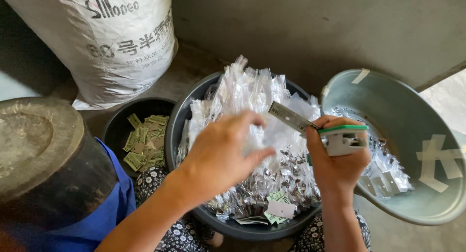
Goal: Stapling small labels onto plastic bags filled with items
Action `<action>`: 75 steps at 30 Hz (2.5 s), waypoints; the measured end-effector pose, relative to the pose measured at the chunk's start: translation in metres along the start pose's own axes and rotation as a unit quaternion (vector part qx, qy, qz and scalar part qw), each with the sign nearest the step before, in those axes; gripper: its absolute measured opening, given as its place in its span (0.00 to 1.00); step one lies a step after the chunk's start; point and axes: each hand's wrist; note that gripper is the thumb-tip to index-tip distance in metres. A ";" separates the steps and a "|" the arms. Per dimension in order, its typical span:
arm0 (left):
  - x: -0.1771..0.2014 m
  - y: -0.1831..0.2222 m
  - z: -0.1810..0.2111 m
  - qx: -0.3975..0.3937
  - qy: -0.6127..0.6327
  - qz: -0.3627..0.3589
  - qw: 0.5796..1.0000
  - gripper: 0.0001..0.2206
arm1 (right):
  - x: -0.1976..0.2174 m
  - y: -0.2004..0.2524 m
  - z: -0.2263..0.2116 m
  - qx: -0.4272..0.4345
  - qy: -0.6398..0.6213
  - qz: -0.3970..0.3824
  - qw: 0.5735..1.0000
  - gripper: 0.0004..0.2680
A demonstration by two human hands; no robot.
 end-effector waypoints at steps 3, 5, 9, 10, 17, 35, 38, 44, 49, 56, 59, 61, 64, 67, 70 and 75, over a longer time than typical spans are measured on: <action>-0.008 -0.014 -0.016 -0.078 0.063 0.185 0.978 0.29 | 0.004 0.000 -0.018 -0.072 -0.043 -0.037 0.996 0.11; -0.018 -0.018 -0.011 -0.120 0.168 0.167 0.964 0.21 | 0.009 0.003 -0.022 -0.086 -0.057 -0.065 0.993 0.11; -0.039 -0.022 -0.006 -0.284 0.277 0.173 0.901 0.11 | 0.019 0.004 -0.015 -0.122 -0.184 -0.117 0.968 0.11; -0.041 -0.019 -0.008 -0.285 0.278 0.173 0.901 0.11 | 0.022 0.005 -0.011 -0.122 -0.183 -0.117 0.968 0.11; -0.092 -0.021 -0.023 -0.183 0.281 0.162 0.928 0.15 | 0.047 0.004 0.047 -0.275 -0.422 -0.034 0.863 0.12; -0.168 -0.015 -0.009 -0.081 0.249 0.195 0.945 0.08 | 0.004 0.022 0.087 -0.221 -0.150 0.049 0.962 0.15; -0.165 -0.016 -0.016 -0.071 0.266 0.158 0.948 0.06 | 0.027 0.023 0.101 -0.282 -0.180 0.006 0.942 0.14; -0.140 -0.040 -0.033 -0.069 0.298 0.096 0.947 0.04 | 0.065 0.008 0.095 -0.362 -0.174 -0.093 0.911 0.11; -0.110 -0.095 -0.060 0.033 0.339 -0.139 0.930 0.07 | 0.063 0.017 0.083 -0.402 -0.088 -0.032 0.911 0.14; -0.124 -0.105 -0.207 0.192 -0.005 0.213 0.958 0.06 | 0.094 0.008 0.088 -0.336 -0.094 0.105 0.931 0.07; -0.113 -0.086 -0.208 0.358 -0.093 0.047 0.928 0.17 | 0.087 0.005 0.080 -0.344 -0.074 0.141 0.925 0.08; -0.112 -0.089 -0.207 0.425 -0.069 -0.057 0.901 0.22 | 0.080 0.005 0.075 -0.347 -0.061 0.144 0.925 0.08; -0.139 -0.099 -0.237 0.431 -0.078 -0.054 0.897 0.24 | 0.078 0.010 0.078 -0.360 -0.042 0.128 0.923 0.08; -0.150 -0.106 -0.252 0.430 -0.095 -0.037 0.897 0.16 | 0.081 0.012 0.089 -0.305 -0.053 0.109 0.945 0.09; -0.134 -0.098 -0.231 0.337 -0.109 0.039 0.934 0.10 | 0.079 0.016 0.090 -0.325 -0.060 0.131 0.935 0.08; -0.080 -0.101 -0.166 0.229 -0.046 0.060 0.971 0.07 | 0.054 0.023 0.079 -0.285 -0.037 0.019 0.958 0.05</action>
Point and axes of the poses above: each hand's wrist, its own y-axis away from the middle knuckle, its own x-axis out of the back of the hand, z = x × y, and after that the axes turned 10 degrees about -y, right-handed
